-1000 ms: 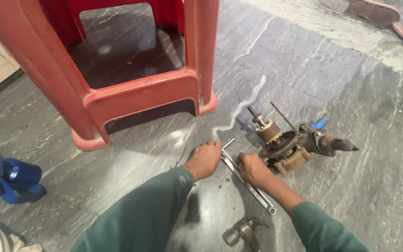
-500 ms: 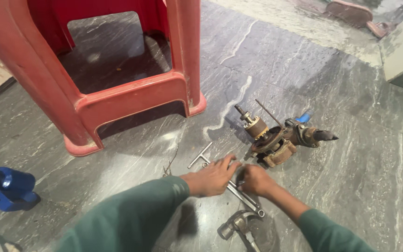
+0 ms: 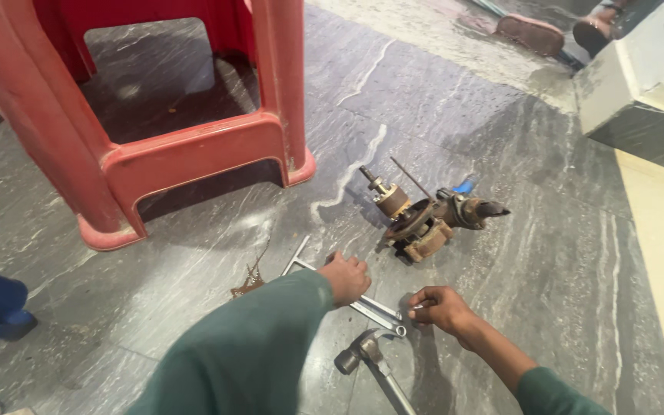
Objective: The person uses a T-handle wrench and a combination wrench to loosen and tighten bolts on a mechanical part placed on the floor. They adjust the part's position and continue working on it with the wrenches.
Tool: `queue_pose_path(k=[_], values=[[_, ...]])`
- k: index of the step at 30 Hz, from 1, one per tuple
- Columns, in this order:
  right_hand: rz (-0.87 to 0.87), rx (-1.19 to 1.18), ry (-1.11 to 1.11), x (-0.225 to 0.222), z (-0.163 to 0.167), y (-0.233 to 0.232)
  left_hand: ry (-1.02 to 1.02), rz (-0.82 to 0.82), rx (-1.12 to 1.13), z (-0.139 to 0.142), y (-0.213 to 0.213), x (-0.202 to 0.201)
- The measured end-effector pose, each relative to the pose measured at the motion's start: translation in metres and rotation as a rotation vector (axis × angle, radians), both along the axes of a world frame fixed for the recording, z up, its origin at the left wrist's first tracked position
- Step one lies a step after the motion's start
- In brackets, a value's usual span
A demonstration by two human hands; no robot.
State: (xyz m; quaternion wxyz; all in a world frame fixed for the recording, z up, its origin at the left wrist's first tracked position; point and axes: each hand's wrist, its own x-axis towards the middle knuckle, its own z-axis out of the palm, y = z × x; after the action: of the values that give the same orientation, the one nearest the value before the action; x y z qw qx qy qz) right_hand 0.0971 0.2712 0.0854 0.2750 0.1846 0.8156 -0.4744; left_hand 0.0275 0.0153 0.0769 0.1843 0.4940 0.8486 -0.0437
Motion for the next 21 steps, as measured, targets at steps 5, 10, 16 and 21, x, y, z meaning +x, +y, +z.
queue_pose_path(k=[5,10,16,21], values=[[-0.111,-0.185,0.114,-0.013,0.026,-0.009,-0.164,0.063,0.465,0.021,-0.035,-0.008],[-0.151,-0.309,0.109,-0.034,0.084,-0.025,-0.194,0.248,0.613,0.061,-0.044,-0.015],[-0.133,-0.463,0.193,-0.052,0.131,-0.047,-0.175,0.436,0.921,0.099,-0.040,-0.014],[0.072,-0.464,0.339,-0.051,0.148,-0.062,-0.215,0.476,1.017,0.114,-0.042,-0.014]])
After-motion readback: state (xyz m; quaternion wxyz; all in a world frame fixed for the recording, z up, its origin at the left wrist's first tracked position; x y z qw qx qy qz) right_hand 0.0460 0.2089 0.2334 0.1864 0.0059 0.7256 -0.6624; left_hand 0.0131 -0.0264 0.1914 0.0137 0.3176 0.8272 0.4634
